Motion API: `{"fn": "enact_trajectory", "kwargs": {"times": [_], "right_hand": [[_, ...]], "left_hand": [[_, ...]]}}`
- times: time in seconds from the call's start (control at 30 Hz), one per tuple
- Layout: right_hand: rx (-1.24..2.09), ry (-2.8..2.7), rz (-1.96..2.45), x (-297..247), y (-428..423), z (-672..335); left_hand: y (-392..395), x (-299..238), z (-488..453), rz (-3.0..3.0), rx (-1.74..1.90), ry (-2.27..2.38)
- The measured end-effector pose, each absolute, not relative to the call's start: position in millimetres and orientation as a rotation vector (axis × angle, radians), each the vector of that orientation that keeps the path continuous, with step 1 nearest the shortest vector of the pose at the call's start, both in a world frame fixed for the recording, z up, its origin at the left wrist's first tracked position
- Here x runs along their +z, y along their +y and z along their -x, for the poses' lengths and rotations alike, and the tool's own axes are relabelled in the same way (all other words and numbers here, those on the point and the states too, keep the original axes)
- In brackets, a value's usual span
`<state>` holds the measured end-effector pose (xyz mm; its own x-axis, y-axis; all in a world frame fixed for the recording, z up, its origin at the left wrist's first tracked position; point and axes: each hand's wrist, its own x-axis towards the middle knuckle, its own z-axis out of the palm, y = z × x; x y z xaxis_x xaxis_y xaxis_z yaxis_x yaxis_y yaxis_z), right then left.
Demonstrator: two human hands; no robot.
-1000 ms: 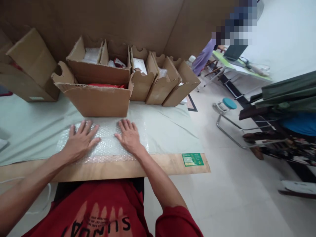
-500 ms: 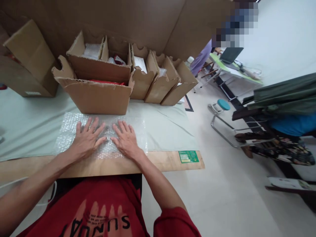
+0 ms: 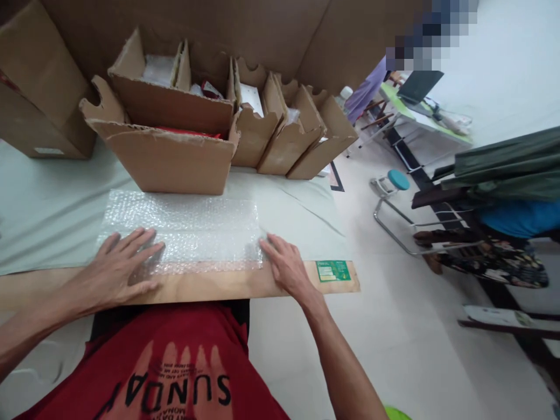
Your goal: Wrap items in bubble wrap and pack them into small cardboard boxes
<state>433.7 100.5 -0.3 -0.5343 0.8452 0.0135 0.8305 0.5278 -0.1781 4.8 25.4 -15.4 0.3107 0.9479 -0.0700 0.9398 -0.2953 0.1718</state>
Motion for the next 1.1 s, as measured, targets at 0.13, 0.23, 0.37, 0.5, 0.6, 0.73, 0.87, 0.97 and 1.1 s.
{"fn": "enact_trajectory", "kwargs": {"times": [0.13,0.23,0.37,0.5,0.6,0.73,0.87,0.97,1.1], "right_hand": [[0.384,-2.638,1.323,-5,100,-409],[0.544,-2.344,1.312,-5,102,-398],[0.780,-1.898,1.375,7,100,-399],[0.893,-1.642,1.429,11,102,-399],[0.866,-1.595,1.484,1,109,-395],[0.548,-1.767,1.678,-18,119,-387],[0.118,-2.043,1.837,-25,121,-386],[0.011,-2.089,1.875,-22,123,-388],[0.138,-2.100,1.884,-18,132,-381]], "left_hand": [[22,-16,-6,-2.407,0.009,1.727],[24,-9,1,-2.345,0.007,1.763],[25,10,15,-2.033,0.293,1.951],[30,33,22,-1.463,0.583,2.130],[43,37,20,-1.221,0.650,2.155],[60,25,13,-1.248,0.523,2.215],[64,14,6,-1.675,0.261,2.411],[60,12,7,-1.868,0.146,2.492],[60,14,10,-1.799,0.011,2.430]]}}
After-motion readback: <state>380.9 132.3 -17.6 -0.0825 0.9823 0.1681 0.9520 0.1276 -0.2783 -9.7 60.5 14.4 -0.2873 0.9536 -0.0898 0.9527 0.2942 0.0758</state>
